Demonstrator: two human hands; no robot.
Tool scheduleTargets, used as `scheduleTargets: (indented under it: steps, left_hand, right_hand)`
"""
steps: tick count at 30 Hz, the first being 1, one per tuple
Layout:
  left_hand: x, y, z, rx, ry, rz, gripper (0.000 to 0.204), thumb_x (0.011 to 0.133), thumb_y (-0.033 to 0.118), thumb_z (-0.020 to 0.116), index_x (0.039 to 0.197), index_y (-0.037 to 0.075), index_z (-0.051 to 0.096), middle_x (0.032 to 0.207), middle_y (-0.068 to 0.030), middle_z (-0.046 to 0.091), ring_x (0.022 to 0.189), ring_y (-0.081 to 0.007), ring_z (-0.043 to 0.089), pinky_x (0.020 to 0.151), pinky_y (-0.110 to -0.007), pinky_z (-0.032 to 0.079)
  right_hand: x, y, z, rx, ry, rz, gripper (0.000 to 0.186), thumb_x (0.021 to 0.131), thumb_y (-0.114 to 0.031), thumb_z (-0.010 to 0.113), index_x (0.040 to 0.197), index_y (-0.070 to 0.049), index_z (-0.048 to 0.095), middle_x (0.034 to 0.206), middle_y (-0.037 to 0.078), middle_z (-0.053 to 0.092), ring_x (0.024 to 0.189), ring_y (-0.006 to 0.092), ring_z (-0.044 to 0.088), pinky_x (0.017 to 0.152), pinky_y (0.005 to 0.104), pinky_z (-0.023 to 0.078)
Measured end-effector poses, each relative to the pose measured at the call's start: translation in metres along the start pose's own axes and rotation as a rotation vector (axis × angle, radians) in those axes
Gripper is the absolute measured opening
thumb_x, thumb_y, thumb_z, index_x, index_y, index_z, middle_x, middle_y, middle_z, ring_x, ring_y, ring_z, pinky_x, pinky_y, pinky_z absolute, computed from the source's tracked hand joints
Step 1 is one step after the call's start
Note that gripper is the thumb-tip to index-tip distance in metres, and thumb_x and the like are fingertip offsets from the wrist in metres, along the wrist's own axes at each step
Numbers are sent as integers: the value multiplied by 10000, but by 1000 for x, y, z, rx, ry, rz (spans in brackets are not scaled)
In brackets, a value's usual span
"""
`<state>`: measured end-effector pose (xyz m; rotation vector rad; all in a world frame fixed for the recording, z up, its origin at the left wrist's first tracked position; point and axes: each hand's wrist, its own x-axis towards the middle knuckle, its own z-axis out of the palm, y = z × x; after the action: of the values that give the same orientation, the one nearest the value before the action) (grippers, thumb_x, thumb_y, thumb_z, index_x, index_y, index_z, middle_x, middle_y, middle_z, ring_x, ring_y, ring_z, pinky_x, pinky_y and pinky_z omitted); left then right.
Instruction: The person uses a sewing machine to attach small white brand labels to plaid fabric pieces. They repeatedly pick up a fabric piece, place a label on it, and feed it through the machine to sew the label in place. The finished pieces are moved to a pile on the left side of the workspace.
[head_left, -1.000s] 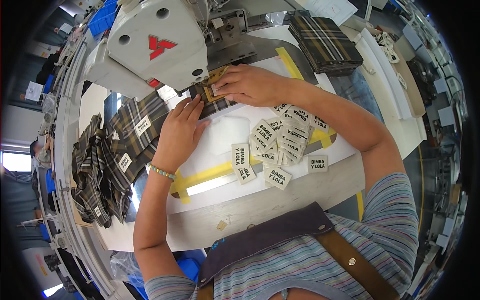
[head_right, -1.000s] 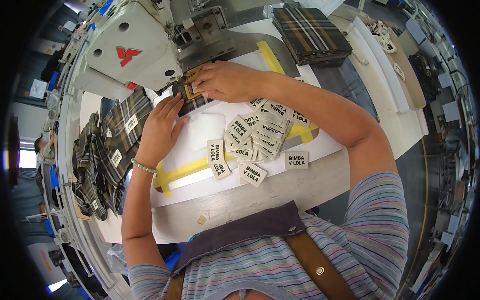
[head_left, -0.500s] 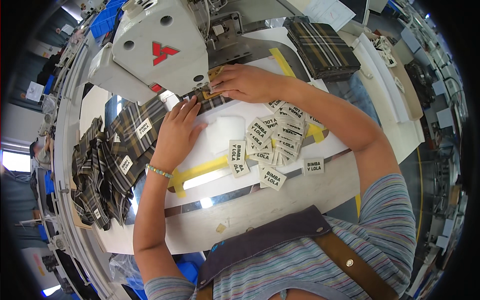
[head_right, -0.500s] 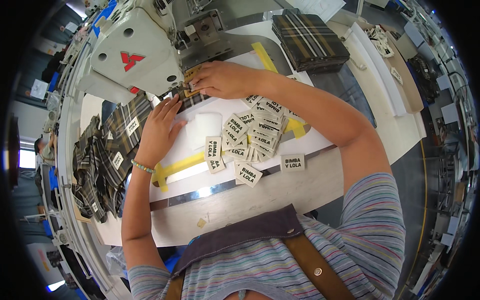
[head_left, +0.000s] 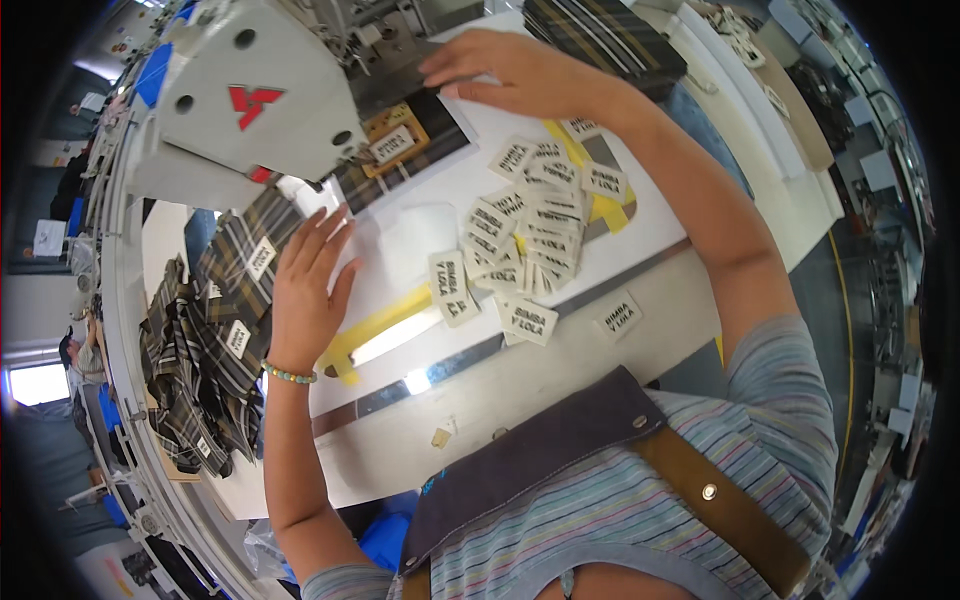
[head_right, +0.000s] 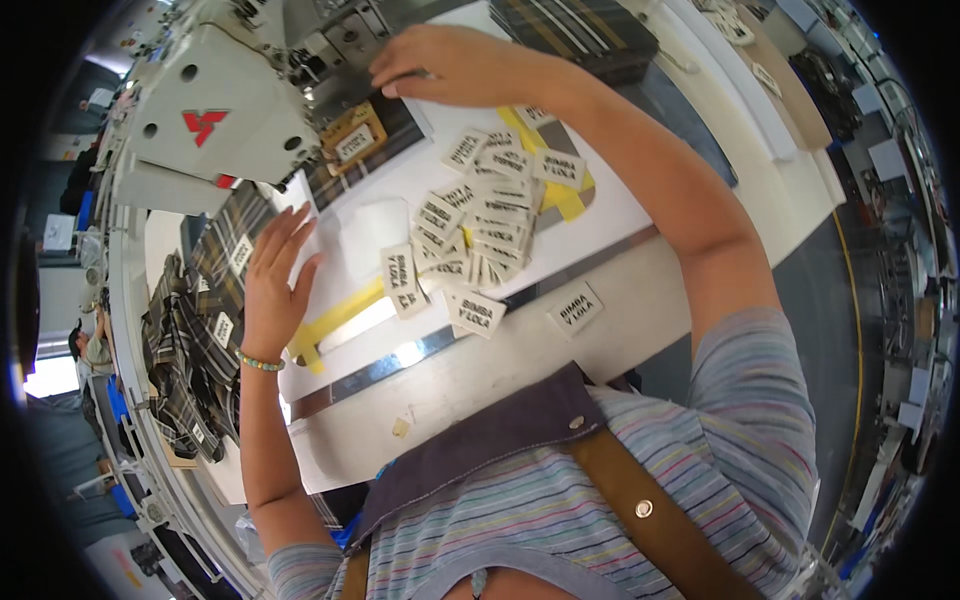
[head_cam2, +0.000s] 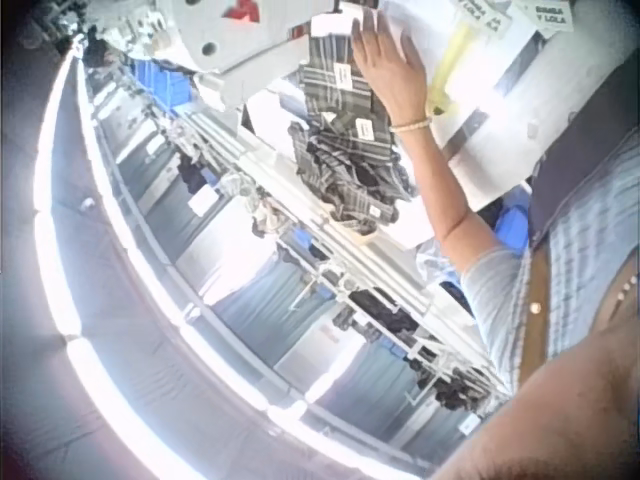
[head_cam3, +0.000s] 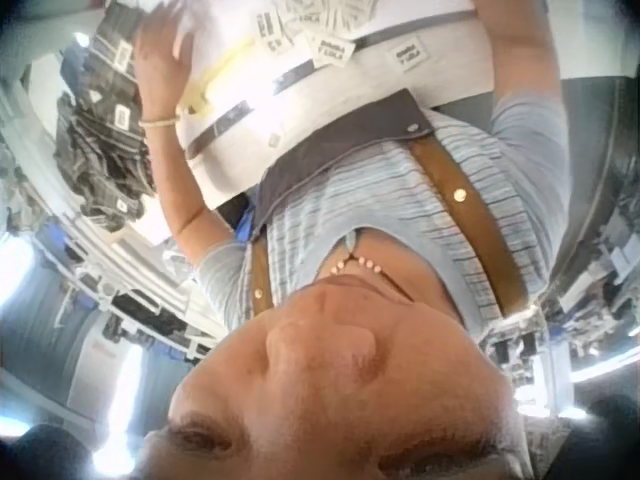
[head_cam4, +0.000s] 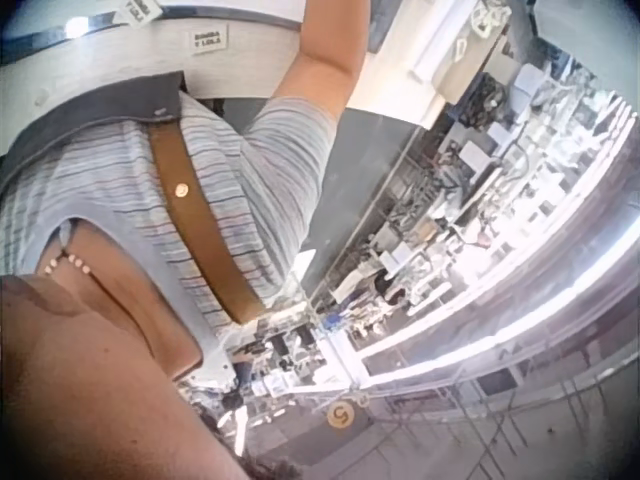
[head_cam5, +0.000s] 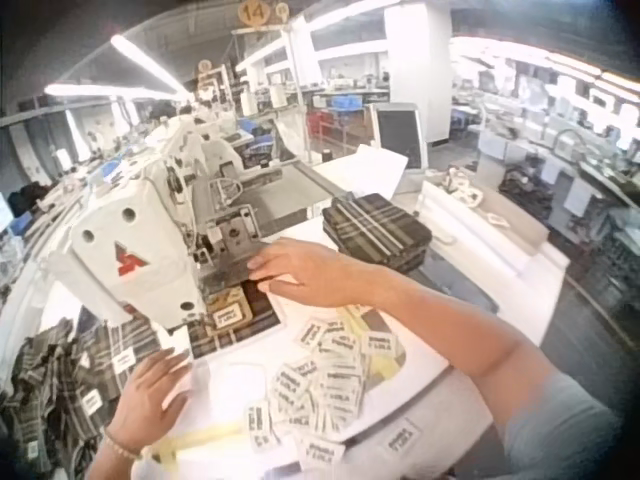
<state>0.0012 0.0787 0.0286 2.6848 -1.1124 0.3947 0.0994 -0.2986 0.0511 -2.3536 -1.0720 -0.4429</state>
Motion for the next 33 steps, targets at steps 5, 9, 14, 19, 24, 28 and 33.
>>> scheduleTargets:
  steps: [5, 9, 14, 19, 24, 28, 33]
  left_hand:
    - [3, 42, 2, -108, -12, 96, 456, 932, 50, 748, 1385, 53, 689, 1513, -105, 647, 1436, -365, 560, 1197, -493, 454]
    - [9, 84, 10, -196, -52, 164, 712, 884, 298, 815, 1519, 72, 586, 1632, -127, 539, 1517, -398, 462, 1236, -501, 374]
    - [17, 139, 34, -344, -105, 180, 1134, 806, 566, 839, 1702, 113, 311, 1766, -212, 280, 1605, -462, 281, 1263, -576, 266]
    - [47, 165, 62, -234, -127, 167, 1143, 772, 552, 871, 1684, 108, 343, 1769, -188, 268, 1610, -422, 275, 1275, -586, 230]
    - [67, 147, 63, -126, -110, 130, 1065, 847, 462, 849, 1694, 96, 317, 1758, -165, 313, 1604, -398, 298, 1276, -545, 238]
    - [69, 134, 61, -172, -93, 99, 1126, 787, 499, 895, 1675, 77, 347, 1744, -154, 342, 1597, -392, 310, 1269, -547, 236]
    - [55, 133, 35, -381, -155, 76, 1307, 664, 489, 969, 1697, 77, 283, 1757, -187, 295, 1608, -418, 284, 1266, -557, 249]
  right_hand:
    - [-47, -54, -43, 232, -241, -33, 383, 1026, -297, 678, 1281, -15, 729, 1296, 176, 707, 1250, 358, 639, 1074, 458, 491]
    - [-112, -113, -72, 146, -601, 54, 356, 945, -275, 781, 1230, -62, 770, 1130, 118, 764, 1063, 346, 718, 931, 453, 555]
    - [-190, -133, -55, 86, -472, 192, 367, 837, -256, 828, 1125, -52, 727, 857, 135, 733, 891, 381, 716, 769, 507, 538]
    - [-214, -123, -62, 118, -578, 391, 279, 867, -250, 800, 1060, -84, 684, 868, 86, 722, 830, 351, 693, 705, 473, 500]
    - [-222, -121, -63, 180, -503, 401, 209, 885, -230, 783, 990, -85, 677, 769, 79, 681, 772, 346, 670, 681, 468, 482]
    - [-190, -119, -79, 185, -412, 451, 179, 898, -219, 773, 969, -78, 690, 724, 86, 663, 725, 345, 670, 658, 450, 500]
    - [-157, -97, -59, 71, -92, 469, 207, 908, -224, 786, 1048, -83, 728, 708, 39, 681, 682, 295, 687, 654, 419, 522]
